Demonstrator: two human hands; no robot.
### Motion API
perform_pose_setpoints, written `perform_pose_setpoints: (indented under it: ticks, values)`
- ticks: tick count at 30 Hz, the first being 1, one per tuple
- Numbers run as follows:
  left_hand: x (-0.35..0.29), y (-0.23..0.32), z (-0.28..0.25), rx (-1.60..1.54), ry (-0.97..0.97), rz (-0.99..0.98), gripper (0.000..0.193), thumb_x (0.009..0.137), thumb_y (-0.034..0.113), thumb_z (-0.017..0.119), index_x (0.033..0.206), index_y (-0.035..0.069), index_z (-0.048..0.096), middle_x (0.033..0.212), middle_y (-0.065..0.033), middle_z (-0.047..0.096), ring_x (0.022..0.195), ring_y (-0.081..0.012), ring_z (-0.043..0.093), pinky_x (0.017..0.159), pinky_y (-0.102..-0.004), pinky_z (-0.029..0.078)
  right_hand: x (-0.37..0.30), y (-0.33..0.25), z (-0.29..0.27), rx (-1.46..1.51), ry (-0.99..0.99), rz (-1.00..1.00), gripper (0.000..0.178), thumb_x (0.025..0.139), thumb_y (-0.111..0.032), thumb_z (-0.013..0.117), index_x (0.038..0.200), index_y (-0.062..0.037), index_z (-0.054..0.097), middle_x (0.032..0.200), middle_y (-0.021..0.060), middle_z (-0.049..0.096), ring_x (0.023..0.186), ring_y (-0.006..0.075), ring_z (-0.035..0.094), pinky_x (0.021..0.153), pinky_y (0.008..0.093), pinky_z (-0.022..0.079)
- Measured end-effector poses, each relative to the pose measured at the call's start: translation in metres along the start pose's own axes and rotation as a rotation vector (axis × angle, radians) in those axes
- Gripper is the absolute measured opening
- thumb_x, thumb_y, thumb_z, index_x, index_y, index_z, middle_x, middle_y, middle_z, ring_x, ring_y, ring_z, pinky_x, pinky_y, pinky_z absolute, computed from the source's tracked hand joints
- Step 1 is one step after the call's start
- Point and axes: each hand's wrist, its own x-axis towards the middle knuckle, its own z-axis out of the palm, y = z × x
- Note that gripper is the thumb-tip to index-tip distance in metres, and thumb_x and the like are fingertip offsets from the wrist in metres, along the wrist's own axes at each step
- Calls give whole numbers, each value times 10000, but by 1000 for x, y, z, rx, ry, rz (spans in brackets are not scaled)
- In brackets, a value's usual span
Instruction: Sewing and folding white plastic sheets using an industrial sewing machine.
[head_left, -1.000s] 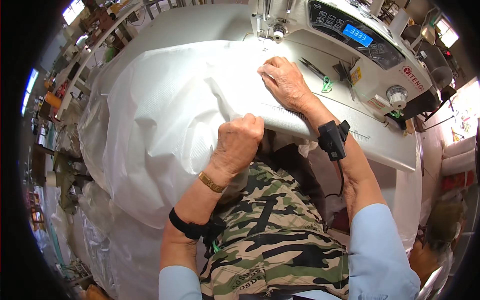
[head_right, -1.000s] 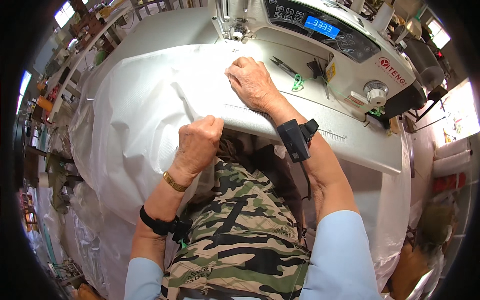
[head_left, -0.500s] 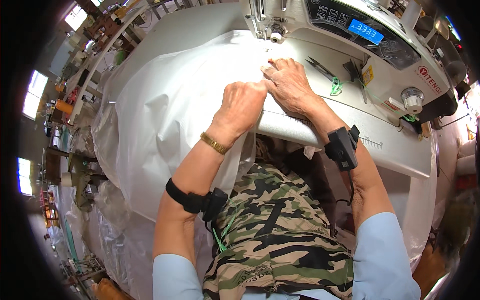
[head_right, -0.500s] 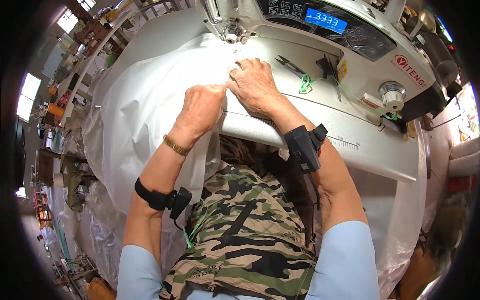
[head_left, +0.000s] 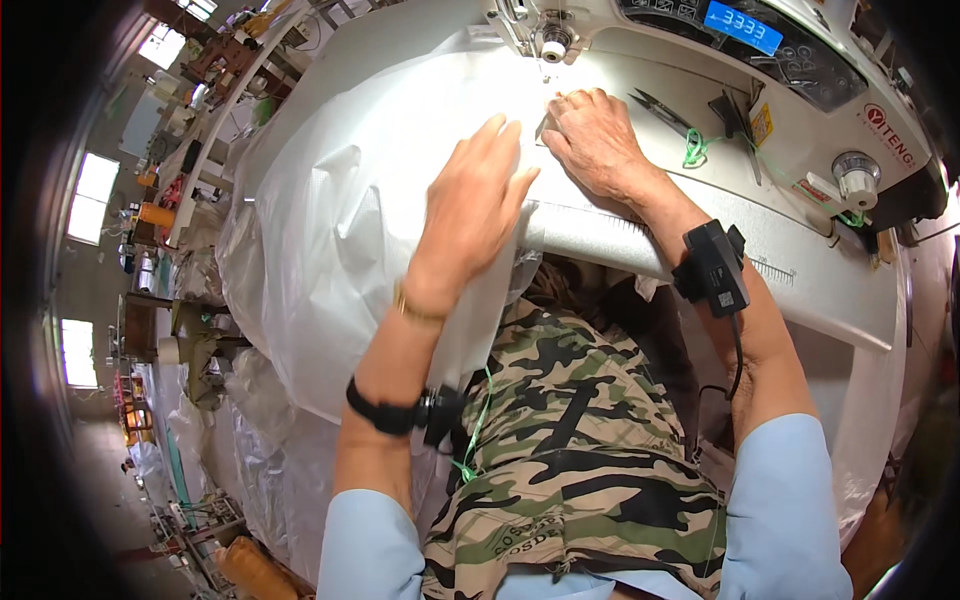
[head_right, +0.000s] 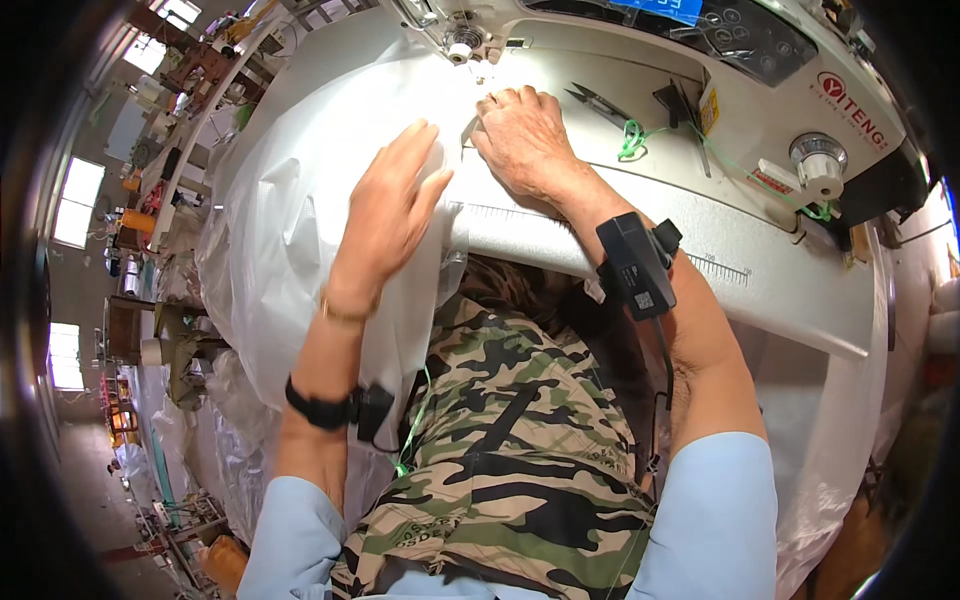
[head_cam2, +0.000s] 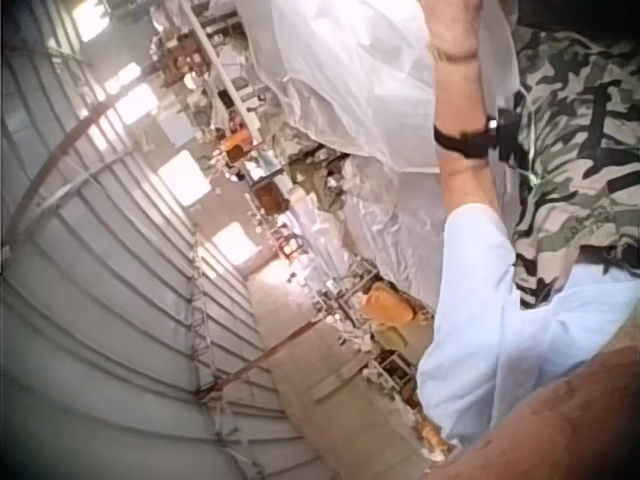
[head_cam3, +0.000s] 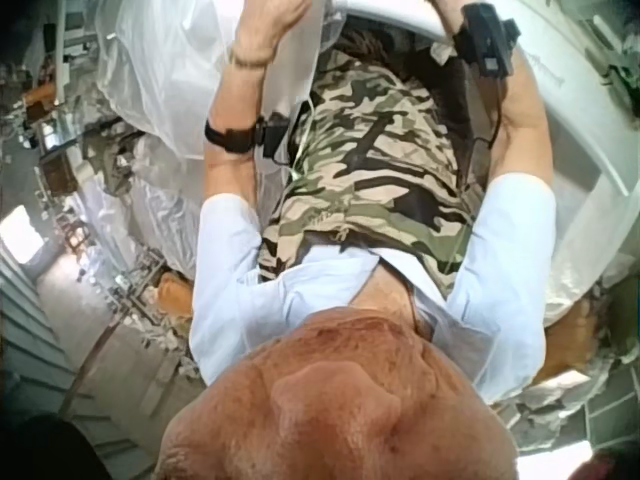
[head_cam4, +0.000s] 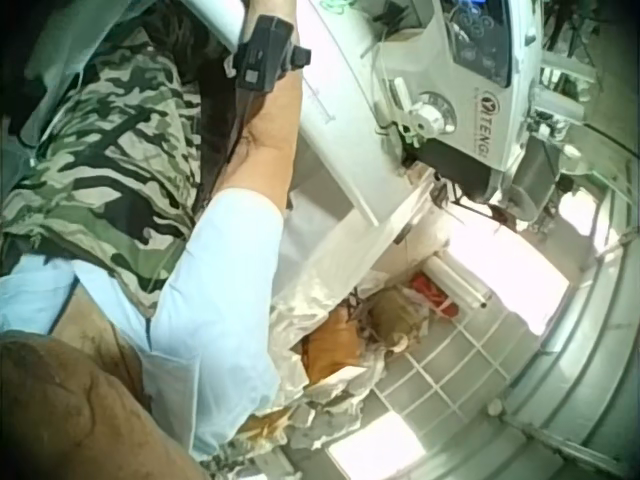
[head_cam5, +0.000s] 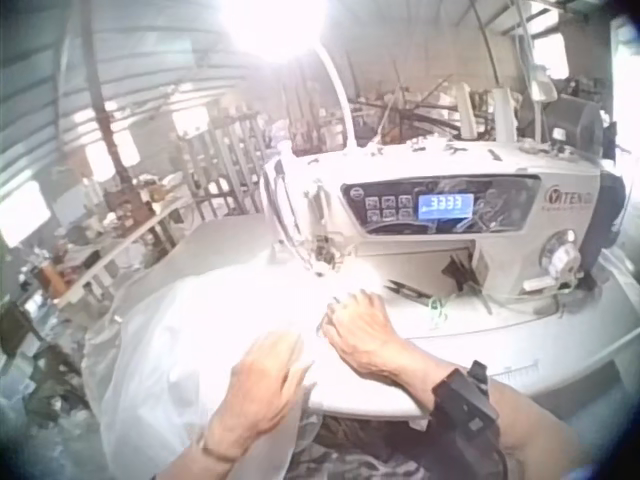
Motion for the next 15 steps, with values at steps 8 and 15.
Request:
perform_pose_setpoints:
  ticks: [8, 15]
  values:
    - [-73, -108, -4, 137, 117, -41, 517, 956, 349, 593, 1356, 26, 538, 1367, -135, 574, 1208, -305, 560, 1020, -399, 419, -8, -12, -3, -6, -4, 34, 487, 922, -338, 532, 1230, 38, 560, 1130, 214, 600, 1117, 328, 527, 1013, 467, 384]
    - [-54, -179, -30, -82, -44, 15, 605, 974, 538, 477, 1337, 64, 577, 1377, -112, 577, 1251, -291, 539, 1082, -393, 383, -115, -94, 0, 478, 302, -340, 273, 888, 19, 578, 1156, -10, 622, 1044, 169, 672, 942, 337, 645, 823, 393, 513]
